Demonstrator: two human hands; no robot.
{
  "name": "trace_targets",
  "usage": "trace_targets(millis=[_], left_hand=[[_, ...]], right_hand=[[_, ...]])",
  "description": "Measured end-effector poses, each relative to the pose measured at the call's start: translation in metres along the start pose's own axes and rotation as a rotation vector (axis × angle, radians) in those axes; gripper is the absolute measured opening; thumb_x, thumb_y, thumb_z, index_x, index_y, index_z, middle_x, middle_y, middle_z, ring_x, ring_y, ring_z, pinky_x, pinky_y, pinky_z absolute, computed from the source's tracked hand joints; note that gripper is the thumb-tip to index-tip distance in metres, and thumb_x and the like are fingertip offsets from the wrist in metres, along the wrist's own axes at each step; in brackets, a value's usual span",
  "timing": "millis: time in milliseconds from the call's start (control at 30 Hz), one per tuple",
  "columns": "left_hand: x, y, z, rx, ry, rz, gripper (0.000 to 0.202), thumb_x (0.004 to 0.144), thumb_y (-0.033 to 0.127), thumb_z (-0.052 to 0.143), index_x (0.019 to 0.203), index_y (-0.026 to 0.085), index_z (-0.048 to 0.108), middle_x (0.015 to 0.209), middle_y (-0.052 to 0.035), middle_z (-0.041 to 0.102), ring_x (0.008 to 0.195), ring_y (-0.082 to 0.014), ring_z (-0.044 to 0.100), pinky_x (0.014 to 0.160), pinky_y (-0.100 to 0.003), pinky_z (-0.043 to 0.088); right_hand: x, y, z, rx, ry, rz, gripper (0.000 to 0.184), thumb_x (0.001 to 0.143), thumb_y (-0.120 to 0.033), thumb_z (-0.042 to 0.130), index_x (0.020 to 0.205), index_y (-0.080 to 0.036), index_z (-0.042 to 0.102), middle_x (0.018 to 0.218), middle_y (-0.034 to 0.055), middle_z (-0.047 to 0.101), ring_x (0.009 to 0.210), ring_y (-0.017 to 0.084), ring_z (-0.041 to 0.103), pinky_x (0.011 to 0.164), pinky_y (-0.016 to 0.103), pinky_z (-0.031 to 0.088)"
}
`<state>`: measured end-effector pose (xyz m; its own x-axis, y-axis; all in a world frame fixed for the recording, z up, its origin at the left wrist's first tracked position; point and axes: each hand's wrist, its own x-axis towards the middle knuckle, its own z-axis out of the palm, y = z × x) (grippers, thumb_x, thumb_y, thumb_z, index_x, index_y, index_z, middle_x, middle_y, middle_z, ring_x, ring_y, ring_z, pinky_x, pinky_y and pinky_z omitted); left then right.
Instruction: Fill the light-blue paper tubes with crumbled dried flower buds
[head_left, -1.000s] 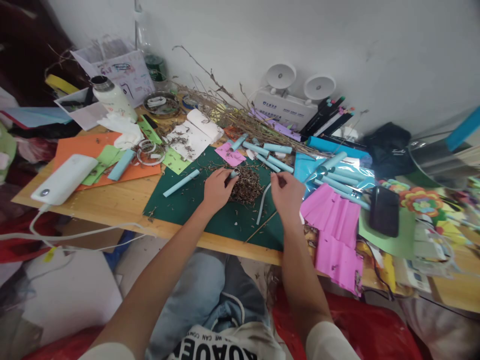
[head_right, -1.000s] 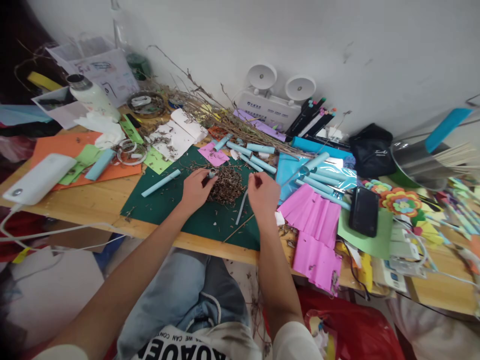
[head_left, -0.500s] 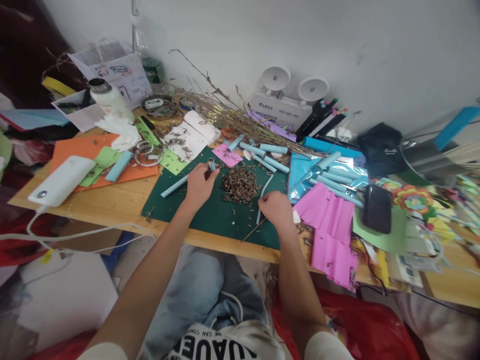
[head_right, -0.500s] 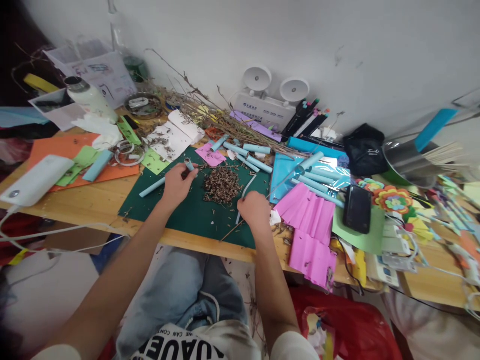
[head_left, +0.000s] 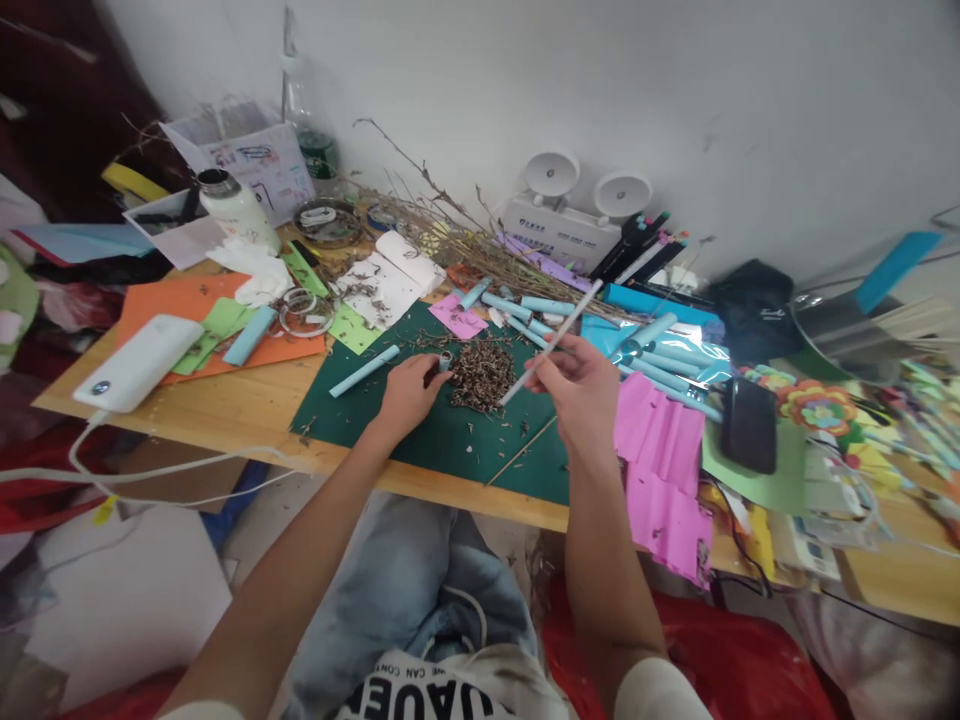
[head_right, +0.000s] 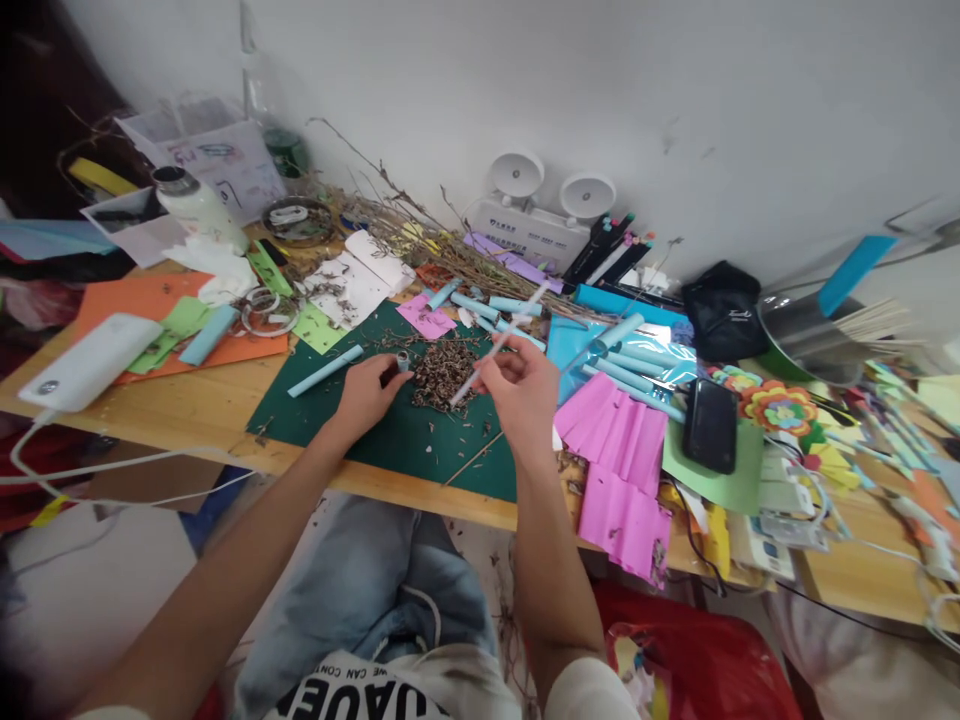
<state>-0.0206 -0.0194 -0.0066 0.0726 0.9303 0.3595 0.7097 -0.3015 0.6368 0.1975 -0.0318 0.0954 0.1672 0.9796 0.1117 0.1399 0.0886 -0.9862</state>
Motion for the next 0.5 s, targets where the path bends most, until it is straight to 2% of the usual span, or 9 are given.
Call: trace_targets(millis=[100, 200, 367, 500], left_hand=[[-0.002, -0.001, 0.003, 0.011, 0.032, 0.014, 0.014, 0.088, 0.031, 0.064, 0.091, 0.017, 0.065, 0.081, -0.0043, 0.067, 0.076, -0.0174, 0.061, 0.071, -0.027, 0.047], [-0.003, -0.002, 0.005, 0.019, 0.045, 0.035, 0.014, 0.088, 0.030, 0.064, 0.092, 0.017, 0.065, 0.082, -0.0042, 0.067, 0.075, -0.0166, 0.061, 0.070, -0.026, 0.047], [-0.004, 0.000, 0.003, 0.019, 0.040, 0.049, 0.014, 0.089, 0.030, 0.062, 0.094, 0.017, 0.065, 0.081, -0.0043, 0.066, 0.074, -0.0166, 0.060, 0.070, -0.027, 0.047], [-0.003, 0.001, 0.000, 0.005, 0.017, 0.049, 0.010, 0.089, 0.027, 0.059, 0.086, 0.018, 0.064, 0.076, -0.0028, 0.062, 0.070, -0.0159, 0.057, 0.066, -0.026, 0.044]], right_hand=[[0.003, -0.011, 0.031, 0.012, -0.084, -0.121, 0.020, 0.082, -0.038, 0.064, 0.089, -0.020, 0.060, 0.073, 0.0008, 0.069, 0.064, 0.015, 0.069, 0.061, 0.029, 0.059], [0.002, -0.016, 0.052, -0.058, -0.123, -0.251, 0.020, 0.089, -0.041, 0.058, 0.090, -0.021, 0.059, 0.079, 0.0018, 0.068, 0.072, 0.015, 0.070, 0.069, 0.029, 0.060], [0.002, -0.003, 0.066, -0.229, -0.153, -0.358, 0.017, 0.094, -0.036, 0.051, 0.093, -0.022, 0.060, 0.079, 0.0019, 0.069, 0.071, 0.015, 0.069, 0.067, 0.027, 0.056], [0.006, 0.010, 0.072, -0.458, -0.245, -0.414, 0.011, 0.090, -0.028, 0.053, 0.088, -0.021, 0.062, 0.076, 0.0017, 0.070, 0.068, 0.016, 0.067, 0.067, 0.027, 0.052]])
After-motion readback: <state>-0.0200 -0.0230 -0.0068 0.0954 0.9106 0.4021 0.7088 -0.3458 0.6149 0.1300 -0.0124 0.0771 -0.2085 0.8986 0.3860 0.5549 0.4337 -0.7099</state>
